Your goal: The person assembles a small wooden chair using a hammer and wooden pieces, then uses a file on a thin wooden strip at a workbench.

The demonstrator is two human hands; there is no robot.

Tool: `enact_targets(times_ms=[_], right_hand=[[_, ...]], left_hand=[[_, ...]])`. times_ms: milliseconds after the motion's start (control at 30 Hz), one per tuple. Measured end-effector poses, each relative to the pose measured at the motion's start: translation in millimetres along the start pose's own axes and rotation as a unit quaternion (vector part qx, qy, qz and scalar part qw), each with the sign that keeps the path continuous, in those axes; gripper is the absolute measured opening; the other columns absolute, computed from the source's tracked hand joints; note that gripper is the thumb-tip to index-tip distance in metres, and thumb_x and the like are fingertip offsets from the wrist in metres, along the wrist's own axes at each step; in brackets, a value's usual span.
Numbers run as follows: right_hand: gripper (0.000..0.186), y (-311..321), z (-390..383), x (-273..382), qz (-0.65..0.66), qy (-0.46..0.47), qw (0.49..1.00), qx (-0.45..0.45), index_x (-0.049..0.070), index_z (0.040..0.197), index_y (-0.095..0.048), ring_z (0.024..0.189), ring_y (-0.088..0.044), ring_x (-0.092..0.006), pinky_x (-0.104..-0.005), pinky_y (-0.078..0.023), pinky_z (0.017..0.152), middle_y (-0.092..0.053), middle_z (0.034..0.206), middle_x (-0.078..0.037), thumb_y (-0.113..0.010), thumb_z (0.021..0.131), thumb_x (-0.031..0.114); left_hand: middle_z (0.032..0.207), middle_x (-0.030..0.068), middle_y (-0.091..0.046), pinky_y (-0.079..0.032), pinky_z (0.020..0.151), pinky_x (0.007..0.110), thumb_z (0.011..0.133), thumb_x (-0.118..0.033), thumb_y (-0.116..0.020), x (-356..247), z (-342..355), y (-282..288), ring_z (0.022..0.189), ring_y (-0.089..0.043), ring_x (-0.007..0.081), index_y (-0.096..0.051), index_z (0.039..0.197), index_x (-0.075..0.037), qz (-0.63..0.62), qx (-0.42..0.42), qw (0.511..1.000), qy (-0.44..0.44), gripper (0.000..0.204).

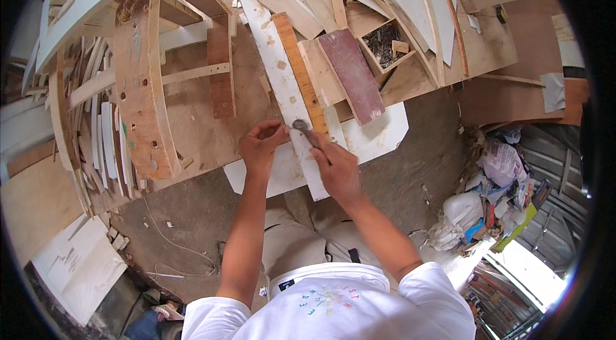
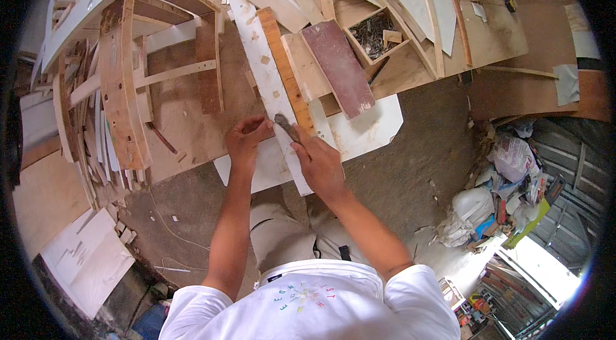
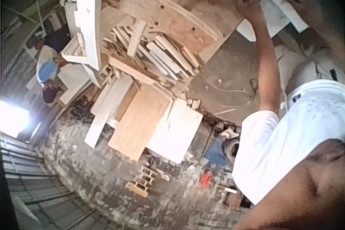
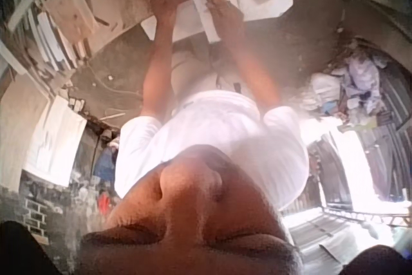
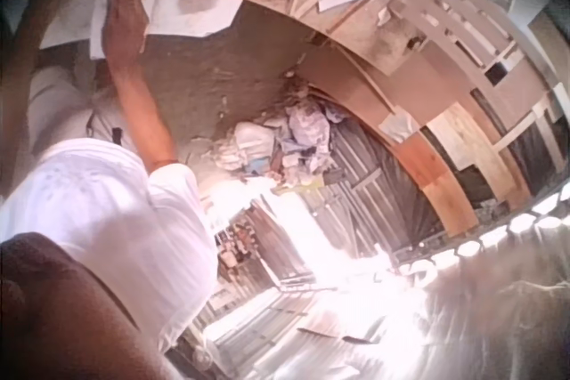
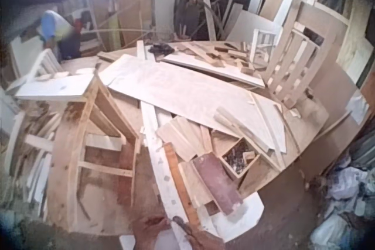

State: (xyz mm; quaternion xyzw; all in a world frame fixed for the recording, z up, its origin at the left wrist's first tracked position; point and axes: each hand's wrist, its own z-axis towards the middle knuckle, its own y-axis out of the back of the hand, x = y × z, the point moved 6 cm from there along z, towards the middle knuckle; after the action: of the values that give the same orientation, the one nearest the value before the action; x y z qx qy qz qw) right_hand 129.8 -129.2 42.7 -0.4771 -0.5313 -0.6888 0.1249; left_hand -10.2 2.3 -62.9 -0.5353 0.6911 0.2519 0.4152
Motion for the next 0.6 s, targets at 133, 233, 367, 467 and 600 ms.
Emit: enact_targets(times_ms=[133,233,367,467,600], right_hand=[[0.042,1,0,5,0.008,0.031,0.999,-0.025,0.002,0.138,-0.065,0.071,-0.065,-0.0314,-0.041,-0.052,0.067,-0.065,0.082,-0.018,-0.071,0.097,0.01],[0.043,4,0,4,0.0,0.043,0.999,-0.033,0.001,0.138,-0.065,0.07,-0.064,-0.0306,-0.0408,-0.052,0.067,-0.065,0.082,-0.018,-0.072,0.097,0.01],[0.043,7,1,9,0.005,0.052,0.998,-0.034,0.002,0.138,-0.065,0.069,-0.063,-0.0296,-0.0399,-0.052,0.065,-0.064,0.08,-0.017,-0.072,0.097,0.01],[0.043,0,-2,-1,0.001,0.052,0.998,-0.019,0.002,0.139,-0.064,0.067,-0.062,-0.0297,-0.0395,-0.051,0.064,-0.063,0.079,-0.017,-0.071,0.097,0.01],[0.043,10,0,10,0.006,0.038,0.999,-0.022,0.002,0.139,-0.064,0.066,-0.061,-0.0319,-0.0403,-0.05,0.063,-0.063,0.079,-0.017,-0.071,0.097,0.011]], left_hand=[[0.094,0.0081,-0.075,-0.057,0.078,0.027,0.082,-0.006,-0.088,-3,-4,0,0.083,-0.07,0.0136,-0.074,0.105,0.004,-0.041,0.016,0.999,-0.01,0.028],[0.094,0.0082,-0.075,-0.058,0.078,0.027,0.082,-0.006,-0.087,-3,-4,-1,0.083,-0.069,0.0134,-0.074,0.104,0.005,-0.02,0.008,1.0,0.0,0.028],[0.091,0.0081,-0.075,-0.057,0.078,0.027,0.082,-0.008,-0.087,-3,-3,-1,0.083,-0.069,0.0128,-0.075,0.103,0.004,-0.017,0.001,1.0,-0.013,0.027],[0.089,0.0078,-0.075,-0.056,0.077,0.027,0.083,-0.008,-0.087,-9,-7,-1,0.082,-0.069,0.0127,-0.076,0.102,0.004,0.031,-0.007,0.999,-0.021,0.026],[0.091,0.0082,-0.076,-0.057,0.076,0.024,0.083,-0.005,-0.086,-10,-5,-2,0.081,-0.07,0.012,-0.075,0.102,0.005,0.019,-0.012,1.0,-0.014,0.024]])
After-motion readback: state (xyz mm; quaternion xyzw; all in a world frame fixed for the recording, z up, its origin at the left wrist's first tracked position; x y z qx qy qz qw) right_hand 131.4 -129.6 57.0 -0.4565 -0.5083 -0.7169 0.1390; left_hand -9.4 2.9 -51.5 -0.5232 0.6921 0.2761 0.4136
